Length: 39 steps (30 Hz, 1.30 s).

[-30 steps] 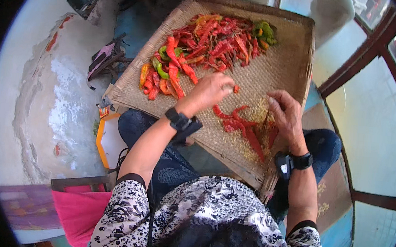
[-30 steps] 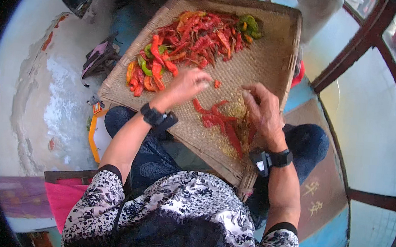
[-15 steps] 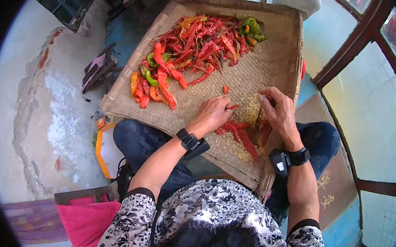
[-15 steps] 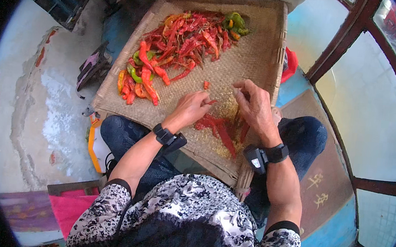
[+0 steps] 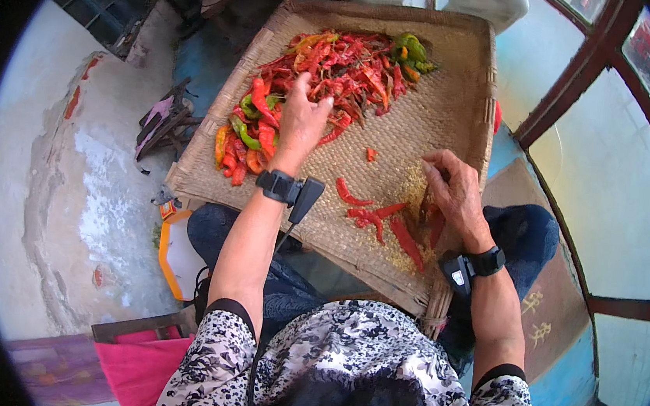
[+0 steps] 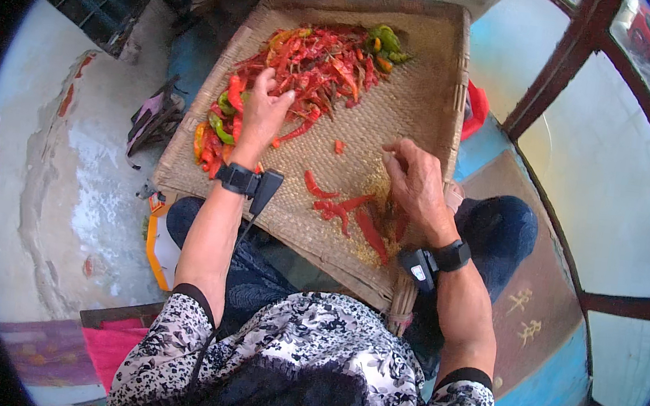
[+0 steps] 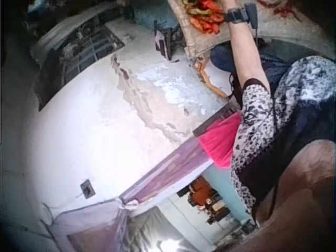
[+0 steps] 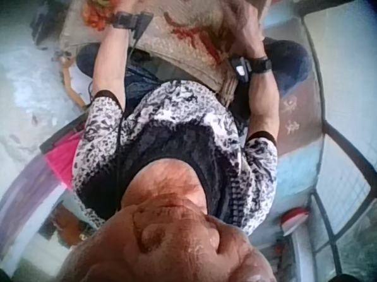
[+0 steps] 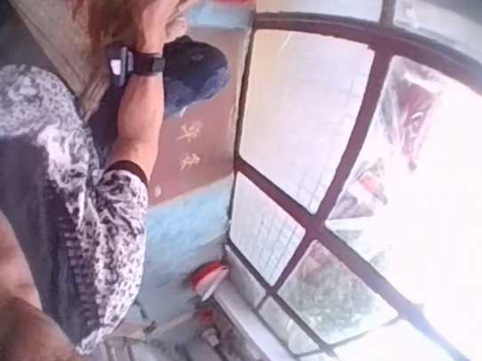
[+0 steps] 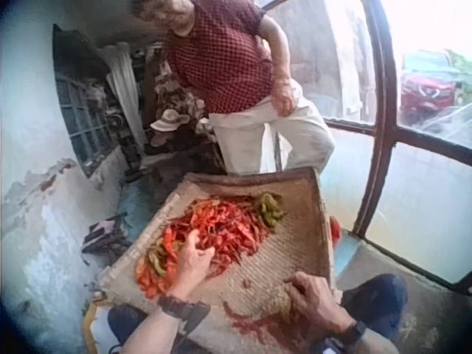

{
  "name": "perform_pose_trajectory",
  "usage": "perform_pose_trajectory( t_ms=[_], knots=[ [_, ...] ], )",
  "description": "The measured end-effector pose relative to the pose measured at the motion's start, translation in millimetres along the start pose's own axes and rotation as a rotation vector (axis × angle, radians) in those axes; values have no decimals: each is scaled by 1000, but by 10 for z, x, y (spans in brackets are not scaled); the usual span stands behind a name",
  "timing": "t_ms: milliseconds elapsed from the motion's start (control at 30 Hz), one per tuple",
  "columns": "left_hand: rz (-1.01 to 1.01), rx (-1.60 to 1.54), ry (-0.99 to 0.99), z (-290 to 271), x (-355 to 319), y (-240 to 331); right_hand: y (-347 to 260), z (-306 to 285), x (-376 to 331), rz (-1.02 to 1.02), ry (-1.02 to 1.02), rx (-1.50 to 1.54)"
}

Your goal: Manually sorting through dried red and green chili peppers on a large woven tray.

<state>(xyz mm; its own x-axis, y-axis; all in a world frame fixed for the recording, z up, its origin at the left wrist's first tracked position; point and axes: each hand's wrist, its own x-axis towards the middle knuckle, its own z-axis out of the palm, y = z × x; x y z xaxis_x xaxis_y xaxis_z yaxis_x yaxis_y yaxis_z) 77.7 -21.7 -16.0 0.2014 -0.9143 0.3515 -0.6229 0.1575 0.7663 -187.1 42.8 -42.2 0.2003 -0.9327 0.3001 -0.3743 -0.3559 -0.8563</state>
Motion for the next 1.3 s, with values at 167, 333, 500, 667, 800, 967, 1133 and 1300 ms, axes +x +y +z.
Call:
perform_pose_trajectory(
  t_ms=[167,333,500,667,800,967,1133,1300],
  knots=[
    [67,21,-622,422,-740,294,-36,16,31,10,57,55],
    [163,152,-572,845,-1062,372,-32,-12,23,37,40,82],
    [-34,-143,-684,894,-1085,330,20,-13,7,-25,62,30],
    [-186,-416,-528,542,-687,328,74,-11,10,20,95,134],
    [-155,-417,-65,255,-155,194,63,6,5,31,118,202],
    [-73,-167,-382,519,-592,165,72,10,-8,18,131,284],
    [176,20,-596,860,-1242,526,125,13,9,27,134,279],
    [133,33,-725,1062,-1233,500,115,25,62,11,115,186]
  ],
)
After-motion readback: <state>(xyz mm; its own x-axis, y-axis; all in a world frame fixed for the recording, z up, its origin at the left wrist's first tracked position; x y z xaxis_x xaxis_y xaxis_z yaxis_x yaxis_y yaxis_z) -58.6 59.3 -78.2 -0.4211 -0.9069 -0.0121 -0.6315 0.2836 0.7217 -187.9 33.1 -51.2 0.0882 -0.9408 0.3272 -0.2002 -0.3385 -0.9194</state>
